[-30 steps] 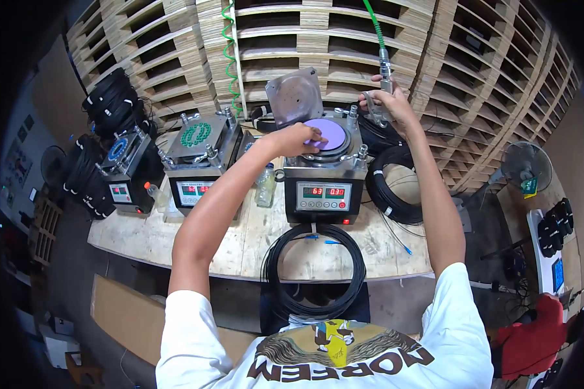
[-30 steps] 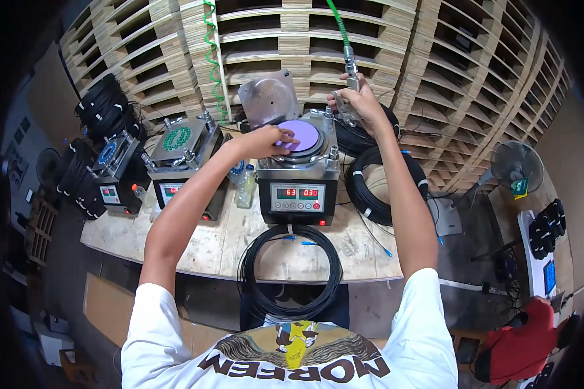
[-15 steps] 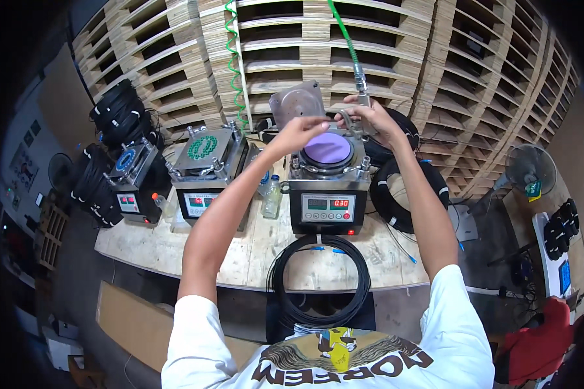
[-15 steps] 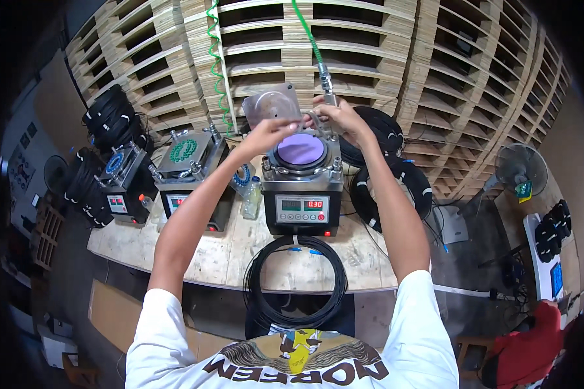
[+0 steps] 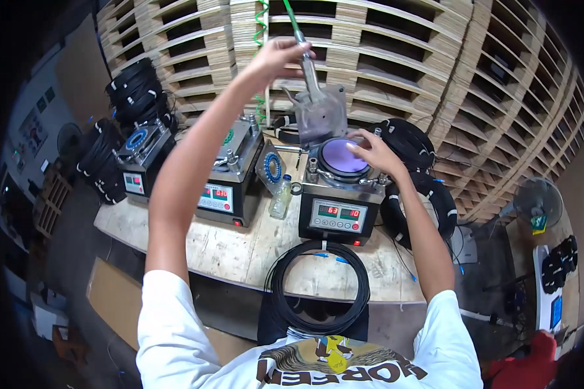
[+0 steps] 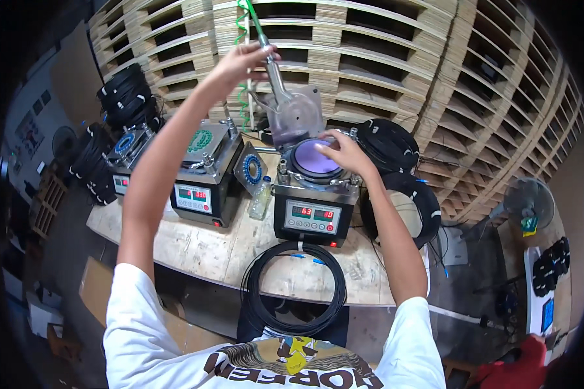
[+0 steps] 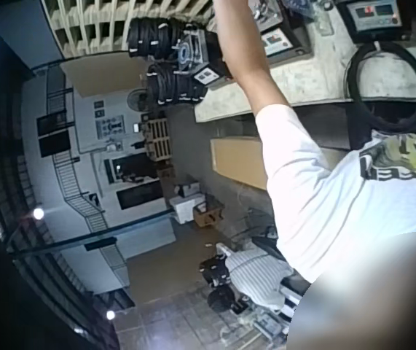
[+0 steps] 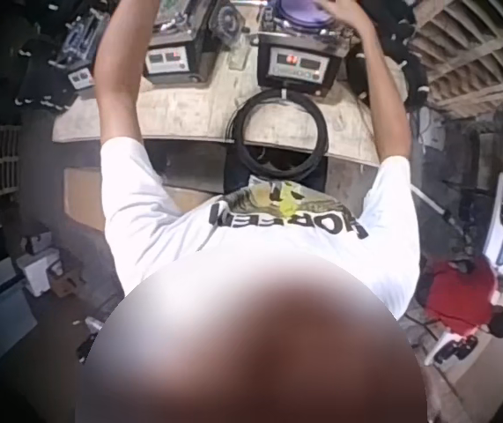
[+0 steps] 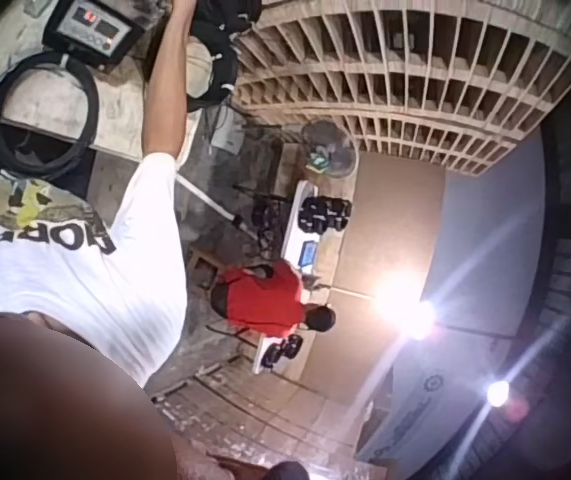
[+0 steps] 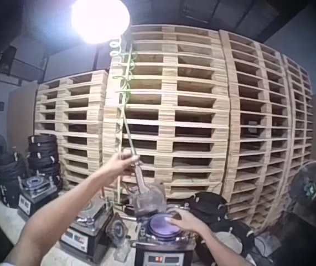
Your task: Polishing the ends of fiber optic cables using a polishing machine.
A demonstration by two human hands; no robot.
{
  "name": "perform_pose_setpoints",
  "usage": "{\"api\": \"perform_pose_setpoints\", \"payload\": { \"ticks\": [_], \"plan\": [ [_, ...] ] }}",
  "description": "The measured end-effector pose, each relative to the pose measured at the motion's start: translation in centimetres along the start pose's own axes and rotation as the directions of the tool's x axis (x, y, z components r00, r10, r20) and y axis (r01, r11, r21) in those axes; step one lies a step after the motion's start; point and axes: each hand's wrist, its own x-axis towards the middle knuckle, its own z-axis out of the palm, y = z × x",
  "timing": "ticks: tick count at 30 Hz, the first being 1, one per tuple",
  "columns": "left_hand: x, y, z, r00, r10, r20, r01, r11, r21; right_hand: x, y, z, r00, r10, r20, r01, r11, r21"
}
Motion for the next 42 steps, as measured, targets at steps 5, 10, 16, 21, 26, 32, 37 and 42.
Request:
{"api": "perform_pose_setpoints", "payload": {
  "ticks": [5,10,16,21,26,32,37,42],
  "plan": [
    [6.2,-2.4,-7.5,0.952,-0.085,-0.295,0.144,0.972,0.186,0.0,6.0,0.4,0.94,-0.128,-0.316,0.024,0.949,-0.314],
    [9.8,-8.4,-11.8,0.875,-0.116,-0.471,0.252,0.938,0.238,-0.4,5.6,1.1,0.873,-0.233,-0.428,0.057,0.921,-0.386],
    [10.5,-13.3,-14.1,0.808,-0.192,-0.558,0.33,0.931,0.158,-0.6,4.9,1.3,0.888,-0.195,-0.417,0.031,0.93,-0.367],
    [6.6,-15.2,-12.3,0.866,-0.121,-0.486,0.282,0.919,0.274,-0.2,5.6,1.3,0.874,-0.243,-0.42,0.116,0.945,-0.304],
    [-1.3,-15.7,-5.0,0.957,-0.058,-0.283,0.194,0.855,0.481,-0.4,5.9,0.2,0.898,-0.141,-0.417,0.017,0.958,-0.287],
    [-13.5,-18.5,2.4,0.847,-0.508,0.157,0.183,0.556,0.811,-0.6,5.2,0.6,0.889,-0.154,-0.431,0.009,0.947,-0.32],
    [-17.7,-27.3,6.8,0.827,-0.559,-0.067,0.335,0.394,0.856,-0.5,7.0,0.2,0.866,-0.195,-0.46,0.059,0.955,-0.292],
    [-21.4,-32.3,5.8,0.863,-0.467,-0.191,0.418,0.45,0.789,-0.1,6.4,0.8,0.877,-0.189,-0.443,0.054,0.953,-0.298]
  ]
}}
